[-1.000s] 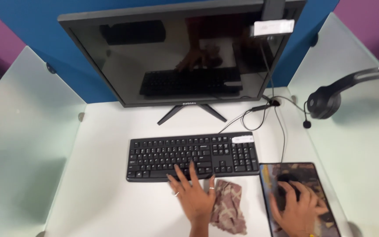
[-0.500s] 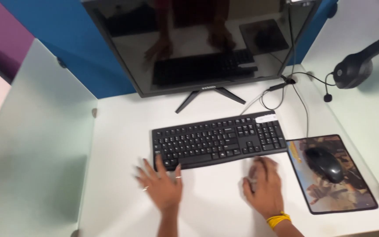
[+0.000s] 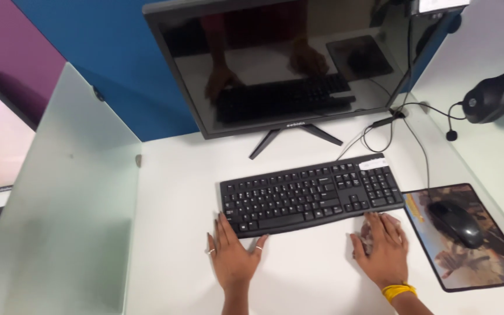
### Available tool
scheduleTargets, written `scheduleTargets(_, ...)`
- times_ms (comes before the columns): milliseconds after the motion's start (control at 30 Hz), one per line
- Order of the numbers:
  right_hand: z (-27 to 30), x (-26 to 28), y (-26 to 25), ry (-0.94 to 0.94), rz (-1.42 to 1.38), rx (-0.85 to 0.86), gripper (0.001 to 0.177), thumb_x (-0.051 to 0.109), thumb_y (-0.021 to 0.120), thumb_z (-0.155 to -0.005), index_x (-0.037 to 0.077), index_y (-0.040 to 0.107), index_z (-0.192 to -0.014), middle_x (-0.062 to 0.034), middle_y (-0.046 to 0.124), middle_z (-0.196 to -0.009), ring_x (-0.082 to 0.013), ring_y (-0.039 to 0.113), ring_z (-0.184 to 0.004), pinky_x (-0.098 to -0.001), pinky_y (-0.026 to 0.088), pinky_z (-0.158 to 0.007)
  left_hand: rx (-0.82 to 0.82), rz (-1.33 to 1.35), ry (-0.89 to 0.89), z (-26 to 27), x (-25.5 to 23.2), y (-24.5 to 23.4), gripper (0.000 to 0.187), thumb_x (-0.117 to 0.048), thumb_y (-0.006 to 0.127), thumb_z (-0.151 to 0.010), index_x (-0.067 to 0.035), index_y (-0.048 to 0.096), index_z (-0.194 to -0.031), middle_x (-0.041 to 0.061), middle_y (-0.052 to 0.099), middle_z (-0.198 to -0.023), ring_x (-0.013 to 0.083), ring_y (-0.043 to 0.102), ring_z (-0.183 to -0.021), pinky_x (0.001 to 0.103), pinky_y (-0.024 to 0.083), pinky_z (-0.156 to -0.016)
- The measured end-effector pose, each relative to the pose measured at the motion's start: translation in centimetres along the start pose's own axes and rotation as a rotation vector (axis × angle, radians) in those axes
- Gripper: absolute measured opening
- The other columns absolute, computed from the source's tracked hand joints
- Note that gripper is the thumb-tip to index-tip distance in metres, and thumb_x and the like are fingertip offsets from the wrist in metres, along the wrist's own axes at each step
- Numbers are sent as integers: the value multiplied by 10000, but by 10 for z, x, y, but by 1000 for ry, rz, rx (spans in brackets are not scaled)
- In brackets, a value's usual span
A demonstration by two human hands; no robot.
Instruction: Clean the desk and electronic peripherals at an office cubicle.
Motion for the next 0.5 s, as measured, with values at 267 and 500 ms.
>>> scheduleTargets(267, -1, -11, 15, 66, 45, 65, 729, 446, 666, -849, 64, 523, -1453, -236, 598, -1375, -380, 470, -1427, -522, 287, -1240, 121, 25, -69, 4, -4, -10, 1314, -775, 739, -698, -69, 103, -1605, 139, 315, -1594, 229, 268, -1501, 431, 166, -1247)
scheduleTargets(500, -1, -12, 19, 52, 19, 8, 636, 399, 645, -888, 0, 537, -1372, -222, 605, -1395, -373, 467, -1456, -513, 318, -1237, 71, 69, -40, 3, -3, -8, 1308, -767, 754, -684, -59, 145, -1599, 137, 343, -1581, 222, 279, -1501, 434, 168, -1256)
Point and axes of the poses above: each hand's wrist, its own z-axis away from the middle knuckle, its own y-axis out of the palm, x = y × z, the point moved 4 cm from there along -z, towards the middle knuckle
